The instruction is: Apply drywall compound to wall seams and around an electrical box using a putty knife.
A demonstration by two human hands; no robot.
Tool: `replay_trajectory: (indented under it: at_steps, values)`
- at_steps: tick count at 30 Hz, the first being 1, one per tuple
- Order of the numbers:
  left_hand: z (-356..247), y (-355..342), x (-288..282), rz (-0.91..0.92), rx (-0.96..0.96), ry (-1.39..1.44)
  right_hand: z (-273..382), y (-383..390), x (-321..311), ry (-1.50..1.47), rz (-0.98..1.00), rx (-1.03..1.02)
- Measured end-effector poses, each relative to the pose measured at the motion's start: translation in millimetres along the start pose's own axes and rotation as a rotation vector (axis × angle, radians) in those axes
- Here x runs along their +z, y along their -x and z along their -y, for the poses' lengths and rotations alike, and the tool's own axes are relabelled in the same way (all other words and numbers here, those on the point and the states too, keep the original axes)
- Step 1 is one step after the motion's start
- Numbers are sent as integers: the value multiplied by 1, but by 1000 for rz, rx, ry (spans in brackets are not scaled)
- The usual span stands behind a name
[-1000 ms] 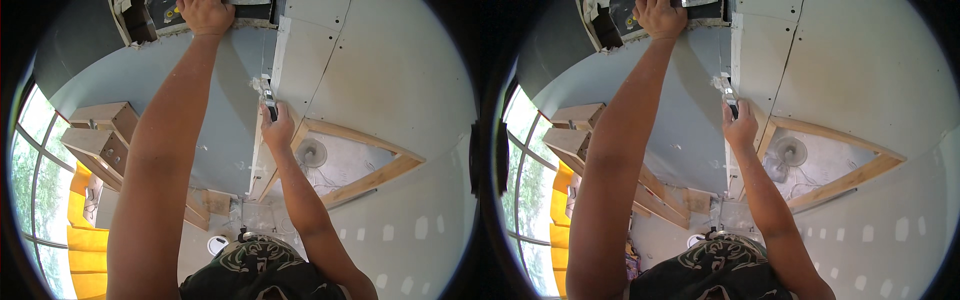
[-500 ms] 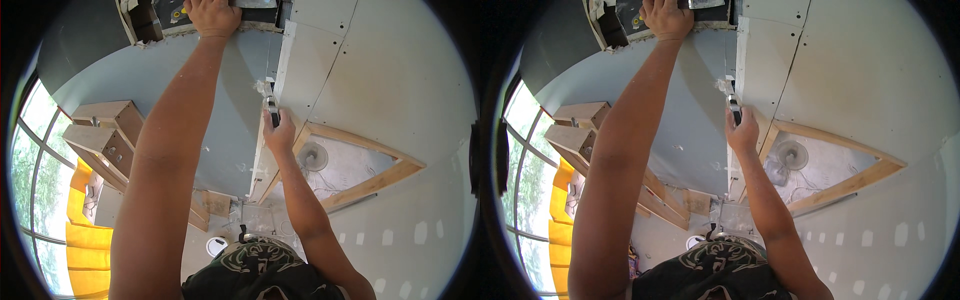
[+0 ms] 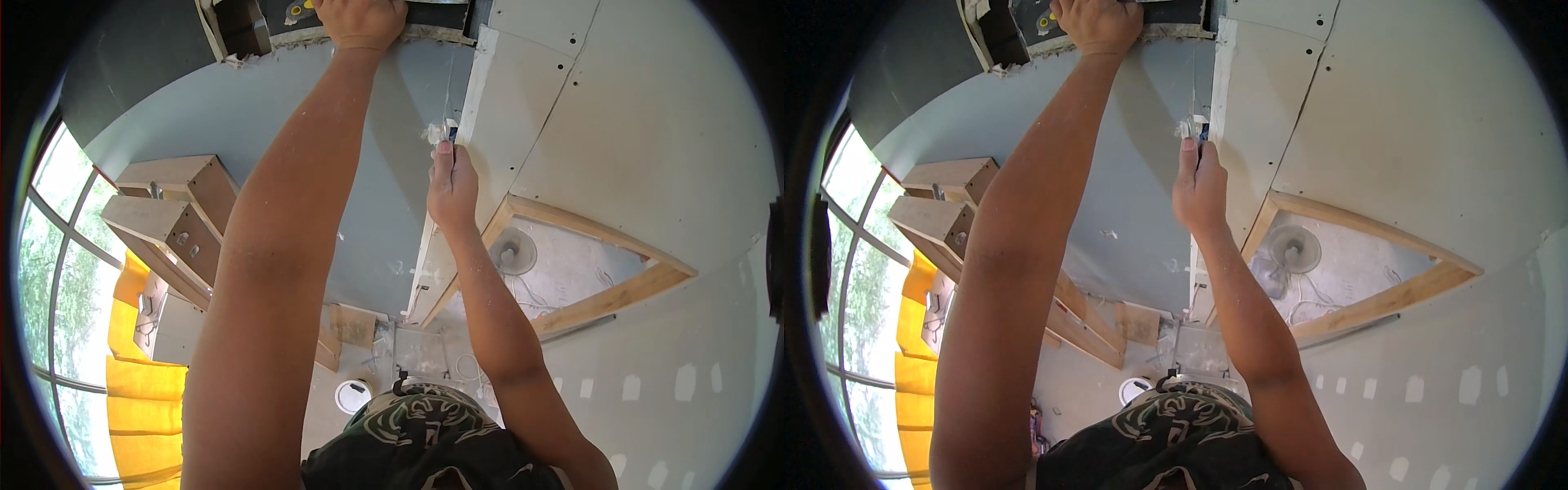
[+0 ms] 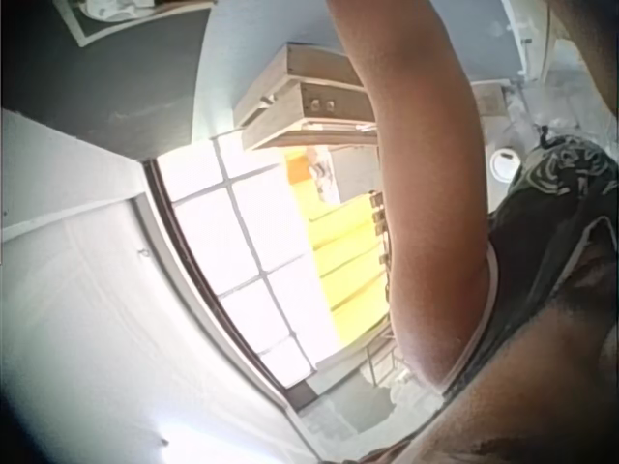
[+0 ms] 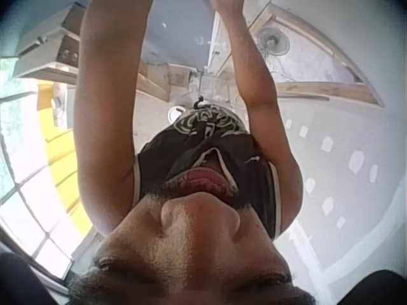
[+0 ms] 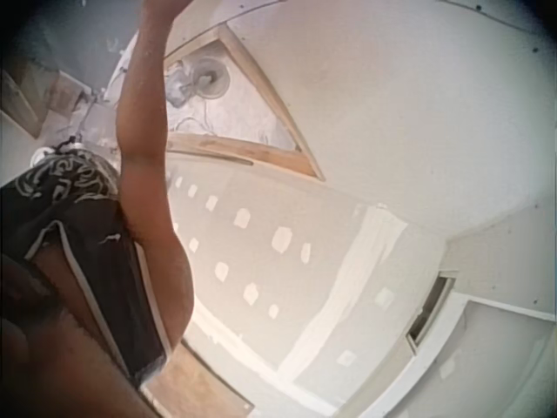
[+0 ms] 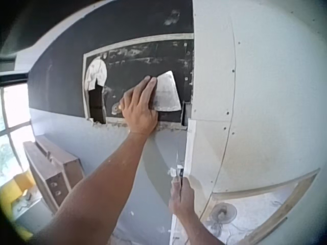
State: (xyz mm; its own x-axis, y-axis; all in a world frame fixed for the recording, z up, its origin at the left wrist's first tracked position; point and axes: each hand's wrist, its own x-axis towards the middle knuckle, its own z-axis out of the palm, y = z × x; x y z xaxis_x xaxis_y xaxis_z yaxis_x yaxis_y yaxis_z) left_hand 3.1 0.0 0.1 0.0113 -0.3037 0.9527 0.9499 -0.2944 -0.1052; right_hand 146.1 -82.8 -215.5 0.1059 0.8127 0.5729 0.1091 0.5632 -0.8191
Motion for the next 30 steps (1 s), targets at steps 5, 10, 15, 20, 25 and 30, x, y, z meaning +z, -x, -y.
replay_trajectory:
  at_steps: [5, 10, 15, 20, 25, 30]
  values:
    - [2, 0, -3, -1, -4, 11, -5, -5, 8, -1, -33, -22]
    - [-4, -5, -11, 96, -179, 228, -11, 0, 10, -49, -57, 1]
    - [2, 8, 3, -6, 8, 37, -1, -1, 17, -2, -75, 112]
    - [7, 2, 5, -14, 39, -11, 26, 0, 13, 161, -64, 188]
    - [5, 6, 8, -12, 40, -6, 43, 11, -5, 14, 60, 514]
    - [12, 3, 14, -48, 65, -30, 5, 132, -15, 275, 191, 362]
